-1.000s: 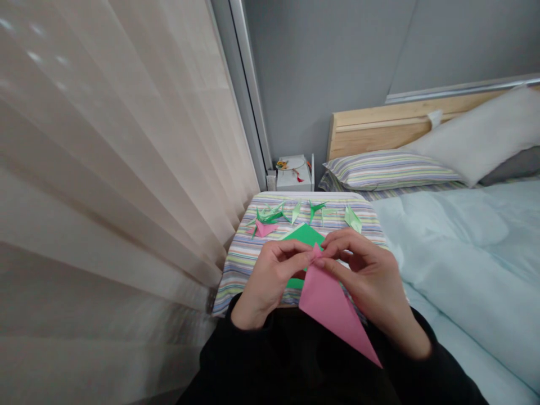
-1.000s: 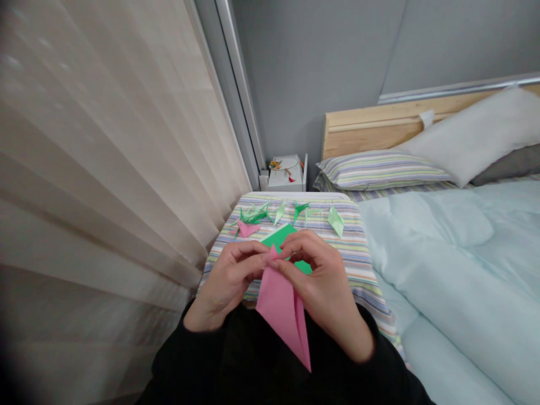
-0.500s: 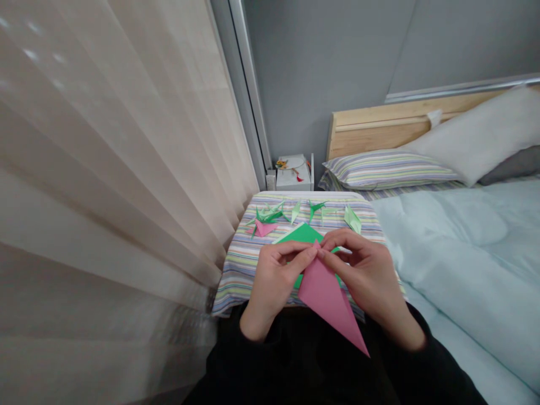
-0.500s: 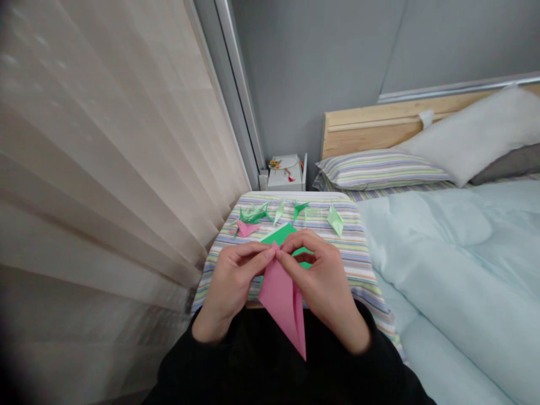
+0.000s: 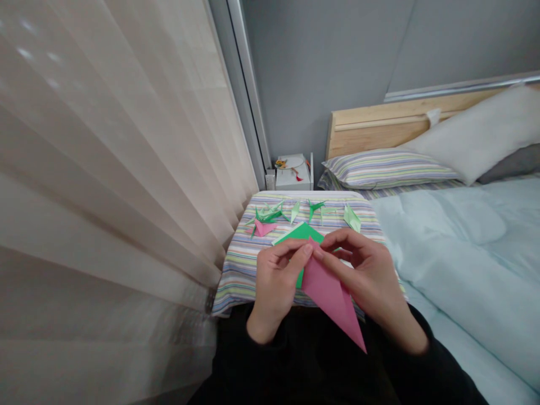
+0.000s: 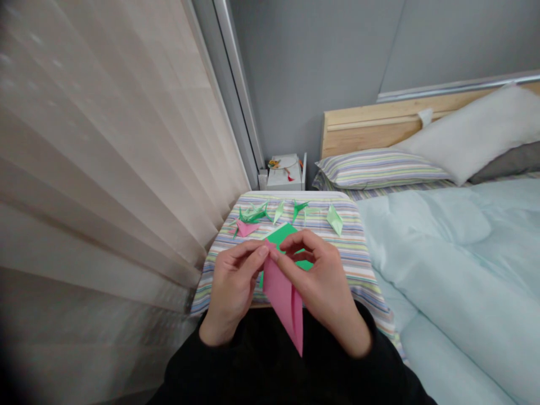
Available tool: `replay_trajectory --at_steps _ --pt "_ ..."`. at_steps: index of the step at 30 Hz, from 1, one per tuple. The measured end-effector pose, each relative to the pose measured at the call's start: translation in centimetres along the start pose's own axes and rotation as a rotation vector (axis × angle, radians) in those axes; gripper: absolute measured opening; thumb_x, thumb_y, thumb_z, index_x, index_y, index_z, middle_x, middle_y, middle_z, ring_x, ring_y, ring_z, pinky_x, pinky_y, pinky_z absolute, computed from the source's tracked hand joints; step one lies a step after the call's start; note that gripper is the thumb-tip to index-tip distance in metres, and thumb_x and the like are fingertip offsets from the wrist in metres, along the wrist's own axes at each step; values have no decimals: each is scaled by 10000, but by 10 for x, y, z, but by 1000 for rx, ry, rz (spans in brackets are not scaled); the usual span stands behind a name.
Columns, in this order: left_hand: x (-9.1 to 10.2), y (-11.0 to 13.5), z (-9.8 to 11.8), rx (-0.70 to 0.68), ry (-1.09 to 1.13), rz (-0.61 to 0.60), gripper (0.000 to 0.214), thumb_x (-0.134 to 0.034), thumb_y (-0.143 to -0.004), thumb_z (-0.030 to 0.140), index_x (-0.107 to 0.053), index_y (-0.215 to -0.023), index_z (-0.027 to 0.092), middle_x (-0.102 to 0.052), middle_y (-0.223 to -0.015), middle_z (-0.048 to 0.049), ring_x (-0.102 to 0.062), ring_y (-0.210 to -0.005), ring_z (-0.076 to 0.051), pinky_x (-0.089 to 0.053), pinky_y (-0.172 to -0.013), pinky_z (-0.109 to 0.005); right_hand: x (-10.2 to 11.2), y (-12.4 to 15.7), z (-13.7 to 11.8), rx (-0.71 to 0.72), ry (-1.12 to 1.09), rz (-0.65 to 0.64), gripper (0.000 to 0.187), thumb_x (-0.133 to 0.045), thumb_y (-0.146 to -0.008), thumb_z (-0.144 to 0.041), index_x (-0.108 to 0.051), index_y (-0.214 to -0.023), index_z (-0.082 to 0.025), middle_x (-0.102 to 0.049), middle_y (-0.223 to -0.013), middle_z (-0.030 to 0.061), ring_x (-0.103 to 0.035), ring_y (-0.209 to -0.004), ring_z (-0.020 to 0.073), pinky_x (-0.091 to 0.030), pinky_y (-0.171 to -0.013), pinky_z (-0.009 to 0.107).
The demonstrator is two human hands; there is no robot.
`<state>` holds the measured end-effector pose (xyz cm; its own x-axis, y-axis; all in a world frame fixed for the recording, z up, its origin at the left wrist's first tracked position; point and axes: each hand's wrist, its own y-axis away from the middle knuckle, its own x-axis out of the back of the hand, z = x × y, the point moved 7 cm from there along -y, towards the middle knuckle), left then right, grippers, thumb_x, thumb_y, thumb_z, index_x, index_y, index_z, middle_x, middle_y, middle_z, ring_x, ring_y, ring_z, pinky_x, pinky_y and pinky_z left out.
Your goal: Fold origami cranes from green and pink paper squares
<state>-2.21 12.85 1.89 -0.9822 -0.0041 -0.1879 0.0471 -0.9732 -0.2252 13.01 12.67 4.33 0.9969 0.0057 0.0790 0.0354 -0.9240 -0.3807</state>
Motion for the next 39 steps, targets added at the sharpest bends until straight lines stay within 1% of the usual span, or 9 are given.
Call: replay_trajectory --at_steps 4,10,15,22,25,29,31,33,39 --pt "1 3 1 -62 57 49 177 -765 -869 372 -819 -888 204 -781 -894 -45 -703 -857 -180 -551 -831 -288 -2 2 -9 55 112 -63 166 -742 -894 -316 -699 -780 -204 -706 -765 12 -652 -726 171 -508 -678 299" --pt "4 3 -2 -40 48 69 172 -764 -873 357 -811 -925 200 -781 -906 -40 -695 -837 -160 -549 -814 -268 0 4 -18 142 176 -34 166 -735 -897 -266 -697 -744 -214 -713 -742 1 -647 -716 171 -486 -677 304" --pt "4 3 2 -57 8 82 178 -781 -848 362 -812 -888 192 -789 -894 -53 -709 -845 -183 -561 -821 -292 0 5 -16 138 184 -41 156 -742 -894 -285 -714 -755 -219 -729 -753 9 -662 -721 185 -494 -680 319" --pt "-1 6 19 -101 -108 81 126 -736 -877 292 -790 -845 183 -763 -787 -28 -702 -773 -175 -555 -753 -274 0 5 -14 98 176 -70 131 -750 -870 -264 -703 -759 -216 -721 -757 7 -658 -718 185 -497 -683 320" --pt "-5 7 28 -150 -167 64 123 -708 -897 253 -773 -820 182 -764 -789 -24 -695 -757 -165 -540 -730 -258 2 4 -15 109 145 -55 104 -750 -881 -267 -698 -806 -218 -712 -793 8 -663 -763 190 -510 -719 328" --pt "-13 11 38 -262 -325 -4 153 -656 -942 214 -772 -845 196 -766 -837 -27 -682 -790 -161 -515 -745 -256 3 4 -24 212 107 -36 54 -749 -900 -252 -704 -923 -232 -709 -913 26 -665 -885 206 -523 -818 354" --pt "-16 14 42 -319 -415 -31 165 -637 -956 199 -771 -860 202 -763 -848 -26 -676 -797 -160 -504 -752 -260 2 4 -27 258 112 -43 33 -731 -918 -216 -707 -922 -239 -705 -908 24 -658 -892 203 -515 -828 354" --pt "-18 16 43 -355 -474 -44 172 -624 -965 187 -761 -862 202 -756 -840 -20 -671 -790 -154 -494 -749 -258 4 5 -30 291 118 -32 69 -722 -921 -180 -706 -895 -242 -700 -877 19 -651 -872 199 -506 -819 353" --pt "-21 18 44 -411 -524 -61 172 -612 -975 178 -735 -855 191 -746 -827 -15 -671 -777 -143 -486 -720 -249 5 6 -30 318 130 9 117 -707 -920 -153 -677 -841 -234 -675 -835 17 -634 -828 196 -489 -771 352"
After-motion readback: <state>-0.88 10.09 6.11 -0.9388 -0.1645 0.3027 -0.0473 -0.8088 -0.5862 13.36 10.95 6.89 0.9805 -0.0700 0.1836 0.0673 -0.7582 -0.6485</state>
